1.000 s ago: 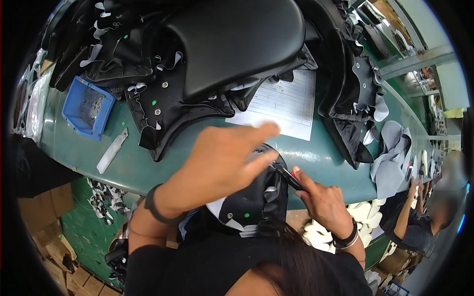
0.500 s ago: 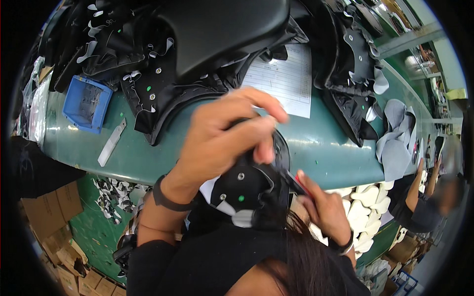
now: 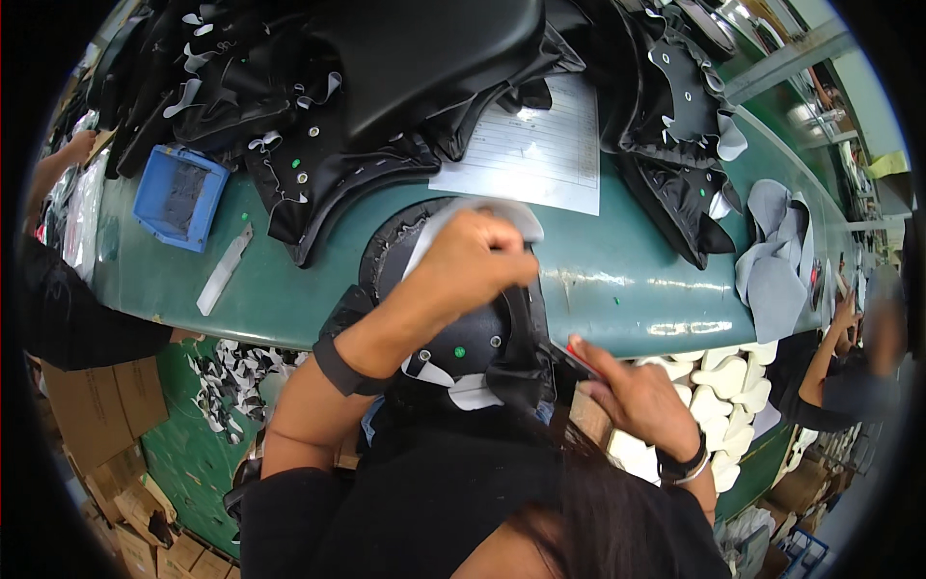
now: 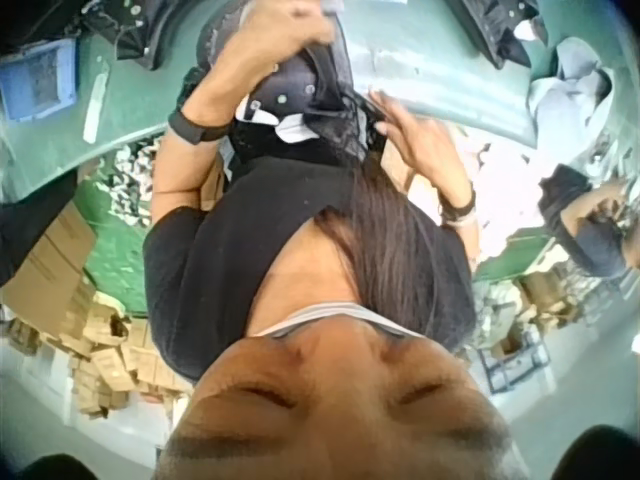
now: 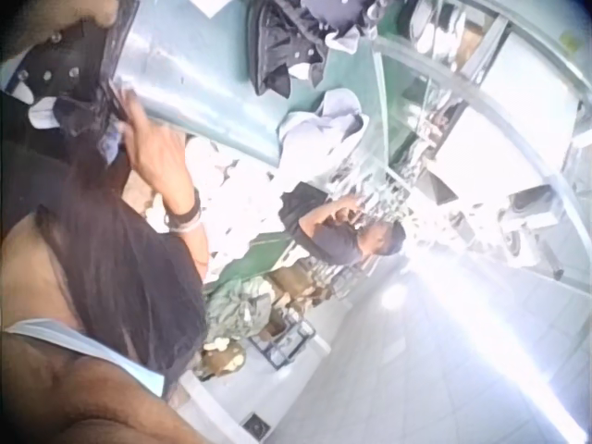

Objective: The person trims excess fabric and padding from black padded components using a utility knife.

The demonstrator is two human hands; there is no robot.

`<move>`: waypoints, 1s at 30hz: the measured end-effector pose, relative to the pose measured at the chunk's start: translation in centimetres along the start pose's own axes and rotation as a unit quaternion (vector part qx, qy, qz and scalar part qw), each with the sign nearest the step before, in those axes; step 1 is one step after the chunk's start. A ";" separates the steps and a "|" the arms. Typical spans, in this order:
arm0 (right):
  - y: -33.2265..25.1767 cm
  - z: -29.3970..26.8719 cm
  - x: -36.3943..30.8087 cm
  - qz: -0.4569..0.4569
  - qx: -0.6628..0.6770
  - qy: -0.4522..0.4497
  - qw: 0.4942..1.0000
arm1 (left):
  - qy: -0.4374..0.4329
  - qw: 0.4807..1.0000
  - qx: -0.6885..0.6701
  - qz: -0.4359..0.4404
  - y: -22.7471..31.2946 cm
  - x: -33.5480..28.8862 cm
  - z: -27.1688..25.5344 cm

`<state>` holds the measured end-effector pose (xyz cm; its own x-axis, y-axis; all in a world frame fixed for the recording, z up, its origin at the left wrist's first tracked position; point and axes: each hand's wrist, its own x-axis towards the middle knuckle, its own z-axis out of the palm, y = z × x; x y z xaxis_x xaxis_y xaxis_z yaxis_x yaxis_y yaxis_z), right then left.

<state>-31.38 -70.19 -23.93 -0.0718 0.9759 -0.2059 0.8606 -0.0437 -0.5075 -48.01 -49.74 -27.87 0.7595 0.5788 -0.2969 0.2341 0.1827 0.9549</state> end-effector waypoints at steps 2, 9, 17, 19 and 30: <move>-1.0 -0.1 -1.0 0.092 0.010 -0.088 0.992 | -0.014 1.000 0.022 -0.011 0.3 0.4 -0.1; 0.2 -2.8 3.9 0.066 -0.203 -0.036 0.976 | 0.003 0.789 0.545 0.283 -0.5 0.0 -5.2; 3.5 -6.3 10.0 -0.138 -0.184 -0.108 0.967 | -0.121 0.894 0.262 0.344 0.4 -2.2 -2.2; 4.2 -6.2 10.4 -0.188 -0.212 -0.092 0.954 | -0.196 0.929 0.112 0.292 -1.1 -1.4 -0.8; 3.4 -4.9 5.6 0.015 -0.088 -0.123 0.988 | 0.139 0.933 -0.161 0.291 2.1 -1.5 -2.6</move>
<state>-26.40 -63.86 -22.67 -0.1458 0.8924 -0.4271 0.9372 -0.0137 -0.3486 -50.23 -48.14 -25.38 0.5042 0.8300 0.2386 -0.3970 -0.0226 0.9176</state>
